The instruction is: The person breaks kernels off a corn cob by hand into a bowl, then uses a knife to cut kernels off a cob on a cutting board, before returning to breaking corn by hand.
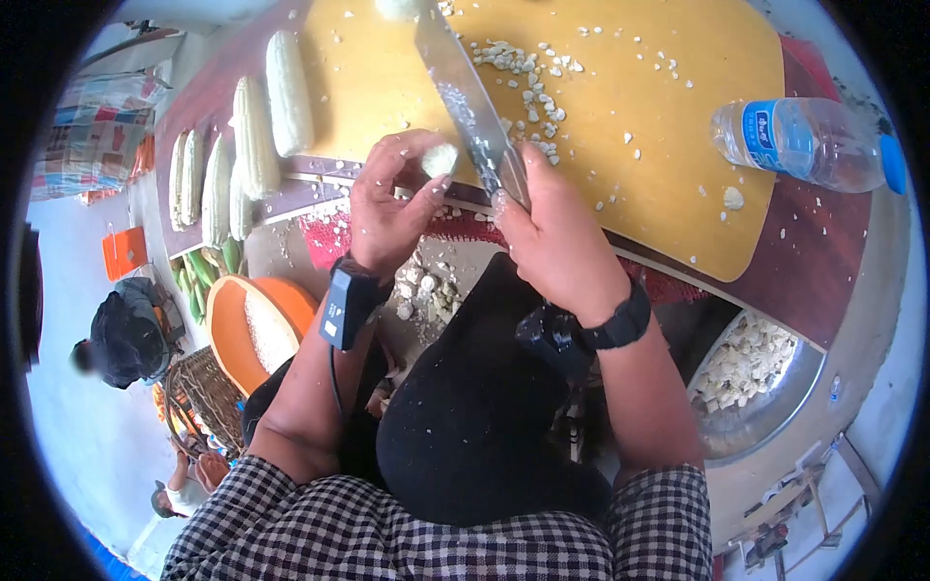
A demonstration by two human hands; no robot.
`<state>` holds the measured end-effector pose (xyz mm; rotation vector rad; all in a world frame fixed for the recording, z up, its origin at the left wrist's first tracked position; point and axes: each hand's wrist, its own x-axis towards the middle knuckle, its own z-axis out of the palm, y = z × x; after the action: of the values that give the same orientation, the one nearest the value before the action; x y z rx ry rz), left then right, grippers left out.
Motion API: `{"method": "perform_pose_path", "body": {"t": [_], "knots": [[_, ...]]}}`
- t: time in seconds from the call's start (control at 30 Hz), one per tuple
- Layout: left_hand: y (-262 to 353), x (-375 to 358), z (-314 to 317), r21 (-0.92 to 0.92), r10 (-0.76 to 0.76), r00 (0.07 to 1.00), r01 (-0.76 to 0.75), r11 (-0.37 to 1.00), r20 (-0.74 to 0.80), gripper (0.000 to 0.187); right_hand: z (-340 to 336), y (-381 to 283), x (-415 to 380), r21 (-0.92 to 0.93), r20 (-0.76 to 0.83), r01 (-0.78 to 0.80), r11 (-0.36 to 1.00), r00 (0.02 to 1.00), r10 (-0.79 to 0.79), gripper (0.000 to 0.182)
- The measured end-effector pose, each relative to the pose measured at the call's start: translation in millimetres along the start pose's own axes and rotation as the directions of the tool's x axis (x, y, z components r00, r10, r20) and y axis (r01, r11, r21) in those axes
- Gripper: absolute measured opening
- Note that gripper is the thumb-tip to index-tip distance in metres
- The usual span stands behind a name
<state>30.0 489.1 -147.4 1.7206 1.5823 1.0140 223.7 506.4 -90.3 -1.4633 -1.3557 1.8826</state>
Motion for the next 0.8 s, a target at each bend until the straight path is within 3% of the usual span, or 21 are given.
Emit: {"method": "perform_pose_path", "body": {"t": [0.1, 0.23, 0.3, 0.37, 0.43, 0.63, 0.8], "knots": [[0, -3, -1, 0.0, -0.001, 1.0, 0.001, 1.0, 0.013, 0.041, 3, 19, -5, -0.095, -0.078, 0.224, 0.97, 0.97, -0.232, 0.037], [14, -6, 6, -0.106, -0.138, 0.99, 0.134, 0.985, -0.035, 0.044, 7, 17, -16, -0.153, -0.057, 0.243, 0.958, 0.966, -0.254, 0.039], [11, -6, 10, -0.051, -0.132, 0.983, 0.127, 0.991, -0.125, 0.039, 11, 14, -18, -0.193, -0.054, 0.304, 0.933, 0.946, -0.319, 0.039], [10, -6, 12, -0.042, -0.17, 0.97, 0.165, 0.985, -0.173, 0.035, 14, 14, -17, -0.257, -0.072, 0.459, 0.851, 0.869, -0.49, 0.039], [12, -8, 12, -0.078, -0.26, 0.949, 0.249, 0.965, -0.177, 0.032, 14, 14, -18, -0.28, -0.064, 0.432, 0.857, 0.883, -0.466, 0.039], [4, -9, 15, -0.014, -0.135, 0.965, 0.135, 0.991, -0.224, 0.029, 12, 12, -20, -0.34, -0.036, 0.426, 0.838, 0.885, -0.464, 0.039], [5, -8, 14, -0.056, -0.127, 0.968, 0.117, 0.992, -0.218, 0.028, 13, 10, -21, -0.34, -0.041, 0.428, 0.837, 0.883, -0.468, 0.039]]}}
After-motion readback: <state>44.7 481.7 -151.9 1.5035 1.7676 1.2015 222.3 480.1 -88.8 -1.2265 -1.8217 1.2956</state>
